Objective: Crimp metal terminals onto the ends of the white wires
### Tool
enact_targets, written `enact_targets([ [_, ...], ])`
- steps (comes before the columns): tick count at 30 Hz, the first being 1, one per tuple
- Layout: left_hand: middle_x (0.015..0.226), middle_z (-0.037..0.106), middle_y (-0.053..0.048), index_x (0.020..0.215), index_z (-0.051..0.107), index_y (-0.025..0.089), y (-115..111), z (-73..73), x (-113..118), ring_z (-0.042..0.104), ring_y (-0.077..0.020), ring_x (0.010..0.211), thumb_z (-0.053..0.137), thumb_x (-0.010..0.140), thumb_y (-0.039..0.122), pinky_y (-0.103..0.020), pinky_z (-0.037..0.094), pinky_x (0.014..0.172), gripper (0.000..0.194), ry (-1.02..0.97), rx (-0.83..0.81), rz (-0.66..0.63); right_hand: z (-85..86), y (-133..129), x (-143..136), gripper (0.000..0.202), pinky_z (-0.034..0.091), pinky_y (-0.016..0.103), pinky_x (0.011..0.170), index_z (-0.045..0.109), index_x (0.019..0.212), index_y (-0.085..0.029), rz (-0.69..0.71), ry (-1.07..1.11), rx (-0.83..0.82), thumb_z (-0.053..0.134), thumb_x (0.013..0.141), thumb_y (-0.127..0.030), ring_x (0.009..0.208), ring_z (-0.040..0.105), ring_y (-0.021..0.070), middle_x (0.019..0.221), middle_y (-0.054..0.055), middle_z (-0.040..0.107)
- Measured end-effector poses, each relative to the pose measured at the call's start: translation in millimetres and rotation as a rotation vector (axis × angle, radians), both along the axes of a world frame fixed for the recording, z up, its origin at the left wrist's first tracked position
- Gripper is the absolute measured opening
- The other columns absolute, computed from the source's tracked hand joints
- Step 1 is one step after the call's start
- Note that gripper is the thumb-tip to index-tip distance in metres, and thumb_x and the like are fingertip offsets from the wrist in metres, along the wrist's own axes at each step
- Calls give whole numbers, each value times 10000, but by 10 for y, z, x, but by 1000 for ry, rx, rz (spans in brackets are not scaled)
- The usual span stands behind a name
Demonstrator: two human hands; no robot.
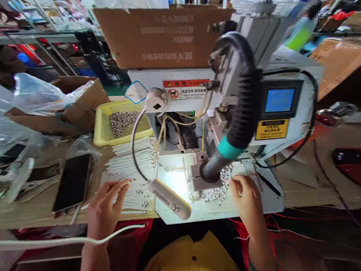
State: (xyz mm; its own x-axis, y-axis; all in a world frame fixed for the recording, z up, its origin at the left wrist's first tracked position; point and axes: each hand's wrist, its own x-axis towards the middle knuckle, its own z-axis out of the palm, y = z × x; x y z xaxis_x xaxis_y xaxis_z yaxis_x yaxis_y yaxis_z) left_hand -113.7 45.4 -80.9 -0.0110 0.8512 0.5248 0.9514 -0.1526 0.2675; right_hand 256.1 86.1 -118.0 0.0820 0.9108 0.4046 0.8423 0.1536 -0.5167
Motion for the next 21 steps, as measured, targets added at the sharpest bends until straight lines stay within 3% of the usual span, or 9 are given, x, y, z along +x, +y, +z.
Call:
enact_targets([
  [3,827,640,-58,974,687,182,-47,-86,-112,612,-183,789,485,906,313,-308,494,730,250,3,-2,20,-111,8,-32,222,448,379,708,555,803,-181,32,-74,87,407,890,-323,751,561,259,747,110,613],
  [9,864,643,-33,931,700,234,-51,-148,-82,603,-169,852,512,892,282,-293,506,768,198,-52,-221,-92,-151,-55,-96,289,445,349,640,558,804,-178,13,-124,154,385,910,-383,688,574,254,706,106,616],
  [14,876,649,-57,918,695,196,195,-185,30,583,-199,847,507,885,236,-334,490,788,195,9,-137,28,-8,-112,-138,301,438,289,565,623,849,-153,-97,-95,196,423,919,-367,571,611,201,692,85,667],
  [21,935,648,-59,870,712,226,332,-251,56,568,-230,901,535,859,221,-370,467,813,177,140,-81,45,47,-162,-49,321,469,263,561,704,869,-165,29,4,188,502,893,-413,562,645,183,724,78,714],
])
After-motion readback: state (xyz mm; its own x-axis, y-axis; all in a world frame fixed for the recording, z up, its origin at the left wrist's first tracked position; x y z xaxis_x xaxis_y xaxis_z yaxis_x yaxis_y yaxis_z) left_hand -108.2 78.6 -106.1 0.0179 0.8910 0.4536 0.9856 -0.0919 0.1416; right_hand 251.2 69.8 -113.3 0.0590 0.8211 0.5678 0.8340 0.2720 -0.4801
